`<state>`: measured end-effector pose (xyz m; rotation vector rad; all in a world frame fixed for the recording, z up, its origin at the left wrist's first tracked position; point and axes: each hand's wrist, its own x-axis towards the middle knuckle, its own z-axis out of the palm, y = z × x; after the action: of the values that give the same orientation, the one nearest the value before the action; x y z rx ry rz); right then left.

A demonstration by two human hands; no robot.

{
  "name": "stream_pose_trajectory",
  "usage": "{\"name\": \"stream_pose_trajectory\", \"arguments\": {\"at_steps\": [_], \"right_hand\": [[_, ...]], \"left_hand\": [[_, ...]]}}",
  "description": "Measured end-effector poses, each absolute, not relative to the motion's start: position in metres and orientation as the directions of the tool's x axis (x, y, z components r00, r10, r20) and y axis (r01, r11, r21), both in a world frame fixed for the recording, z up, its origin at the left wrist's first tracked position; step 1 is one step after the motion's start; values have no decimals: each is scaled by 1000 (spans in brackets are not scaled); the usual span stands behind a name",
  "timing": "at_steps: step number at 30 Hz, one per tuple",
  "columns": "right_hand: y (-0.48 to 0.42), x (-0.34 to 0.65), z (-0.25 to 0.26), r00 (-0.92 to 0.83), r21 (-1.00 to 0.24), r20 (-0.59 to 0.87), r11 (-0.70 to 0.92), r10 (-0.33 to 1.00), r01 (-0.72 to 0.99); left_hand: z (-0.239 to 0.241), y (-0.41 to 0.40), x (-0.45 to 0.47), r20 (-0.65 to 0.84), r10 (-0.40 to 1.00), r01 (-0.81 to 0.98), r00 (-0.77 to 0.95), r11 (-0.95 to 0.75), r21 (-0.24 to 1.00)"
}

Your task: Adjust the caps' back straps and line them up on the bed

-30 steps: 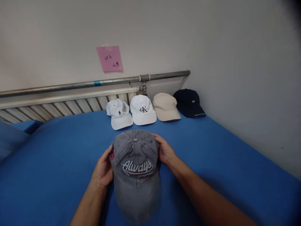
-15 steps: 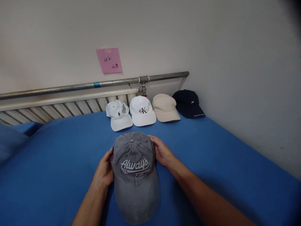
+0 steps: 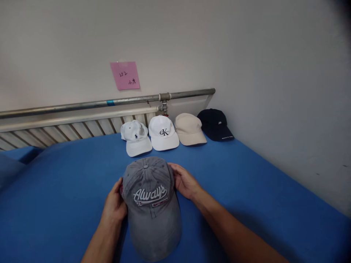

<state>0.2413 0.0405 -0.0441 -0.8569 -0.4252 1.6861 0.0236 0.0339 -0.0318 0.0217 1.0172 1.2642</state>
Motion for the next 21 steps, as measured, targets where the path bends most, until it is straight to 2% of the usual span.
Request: {"name": "stream_pose_trajectory", "arguments": {"at_steps": [4, 10, 21], "right_hand": [[41, 240, -47, -54, -675, -306, -256, 951, -692], [40, 239, -47, -45, -690, -306, -254, 951, -677], [38, 239, -51, -30, -712, -299, -244, 954, -659]], "left_hand": [[-28, 33, 26, -591, 804, -760, -58, 349, 548], [-26, 31, 27, -623, 782, -710, -10, 433, 555], [-31, 32, 25, -611, 789, -656, -56, 433, 619]]}}
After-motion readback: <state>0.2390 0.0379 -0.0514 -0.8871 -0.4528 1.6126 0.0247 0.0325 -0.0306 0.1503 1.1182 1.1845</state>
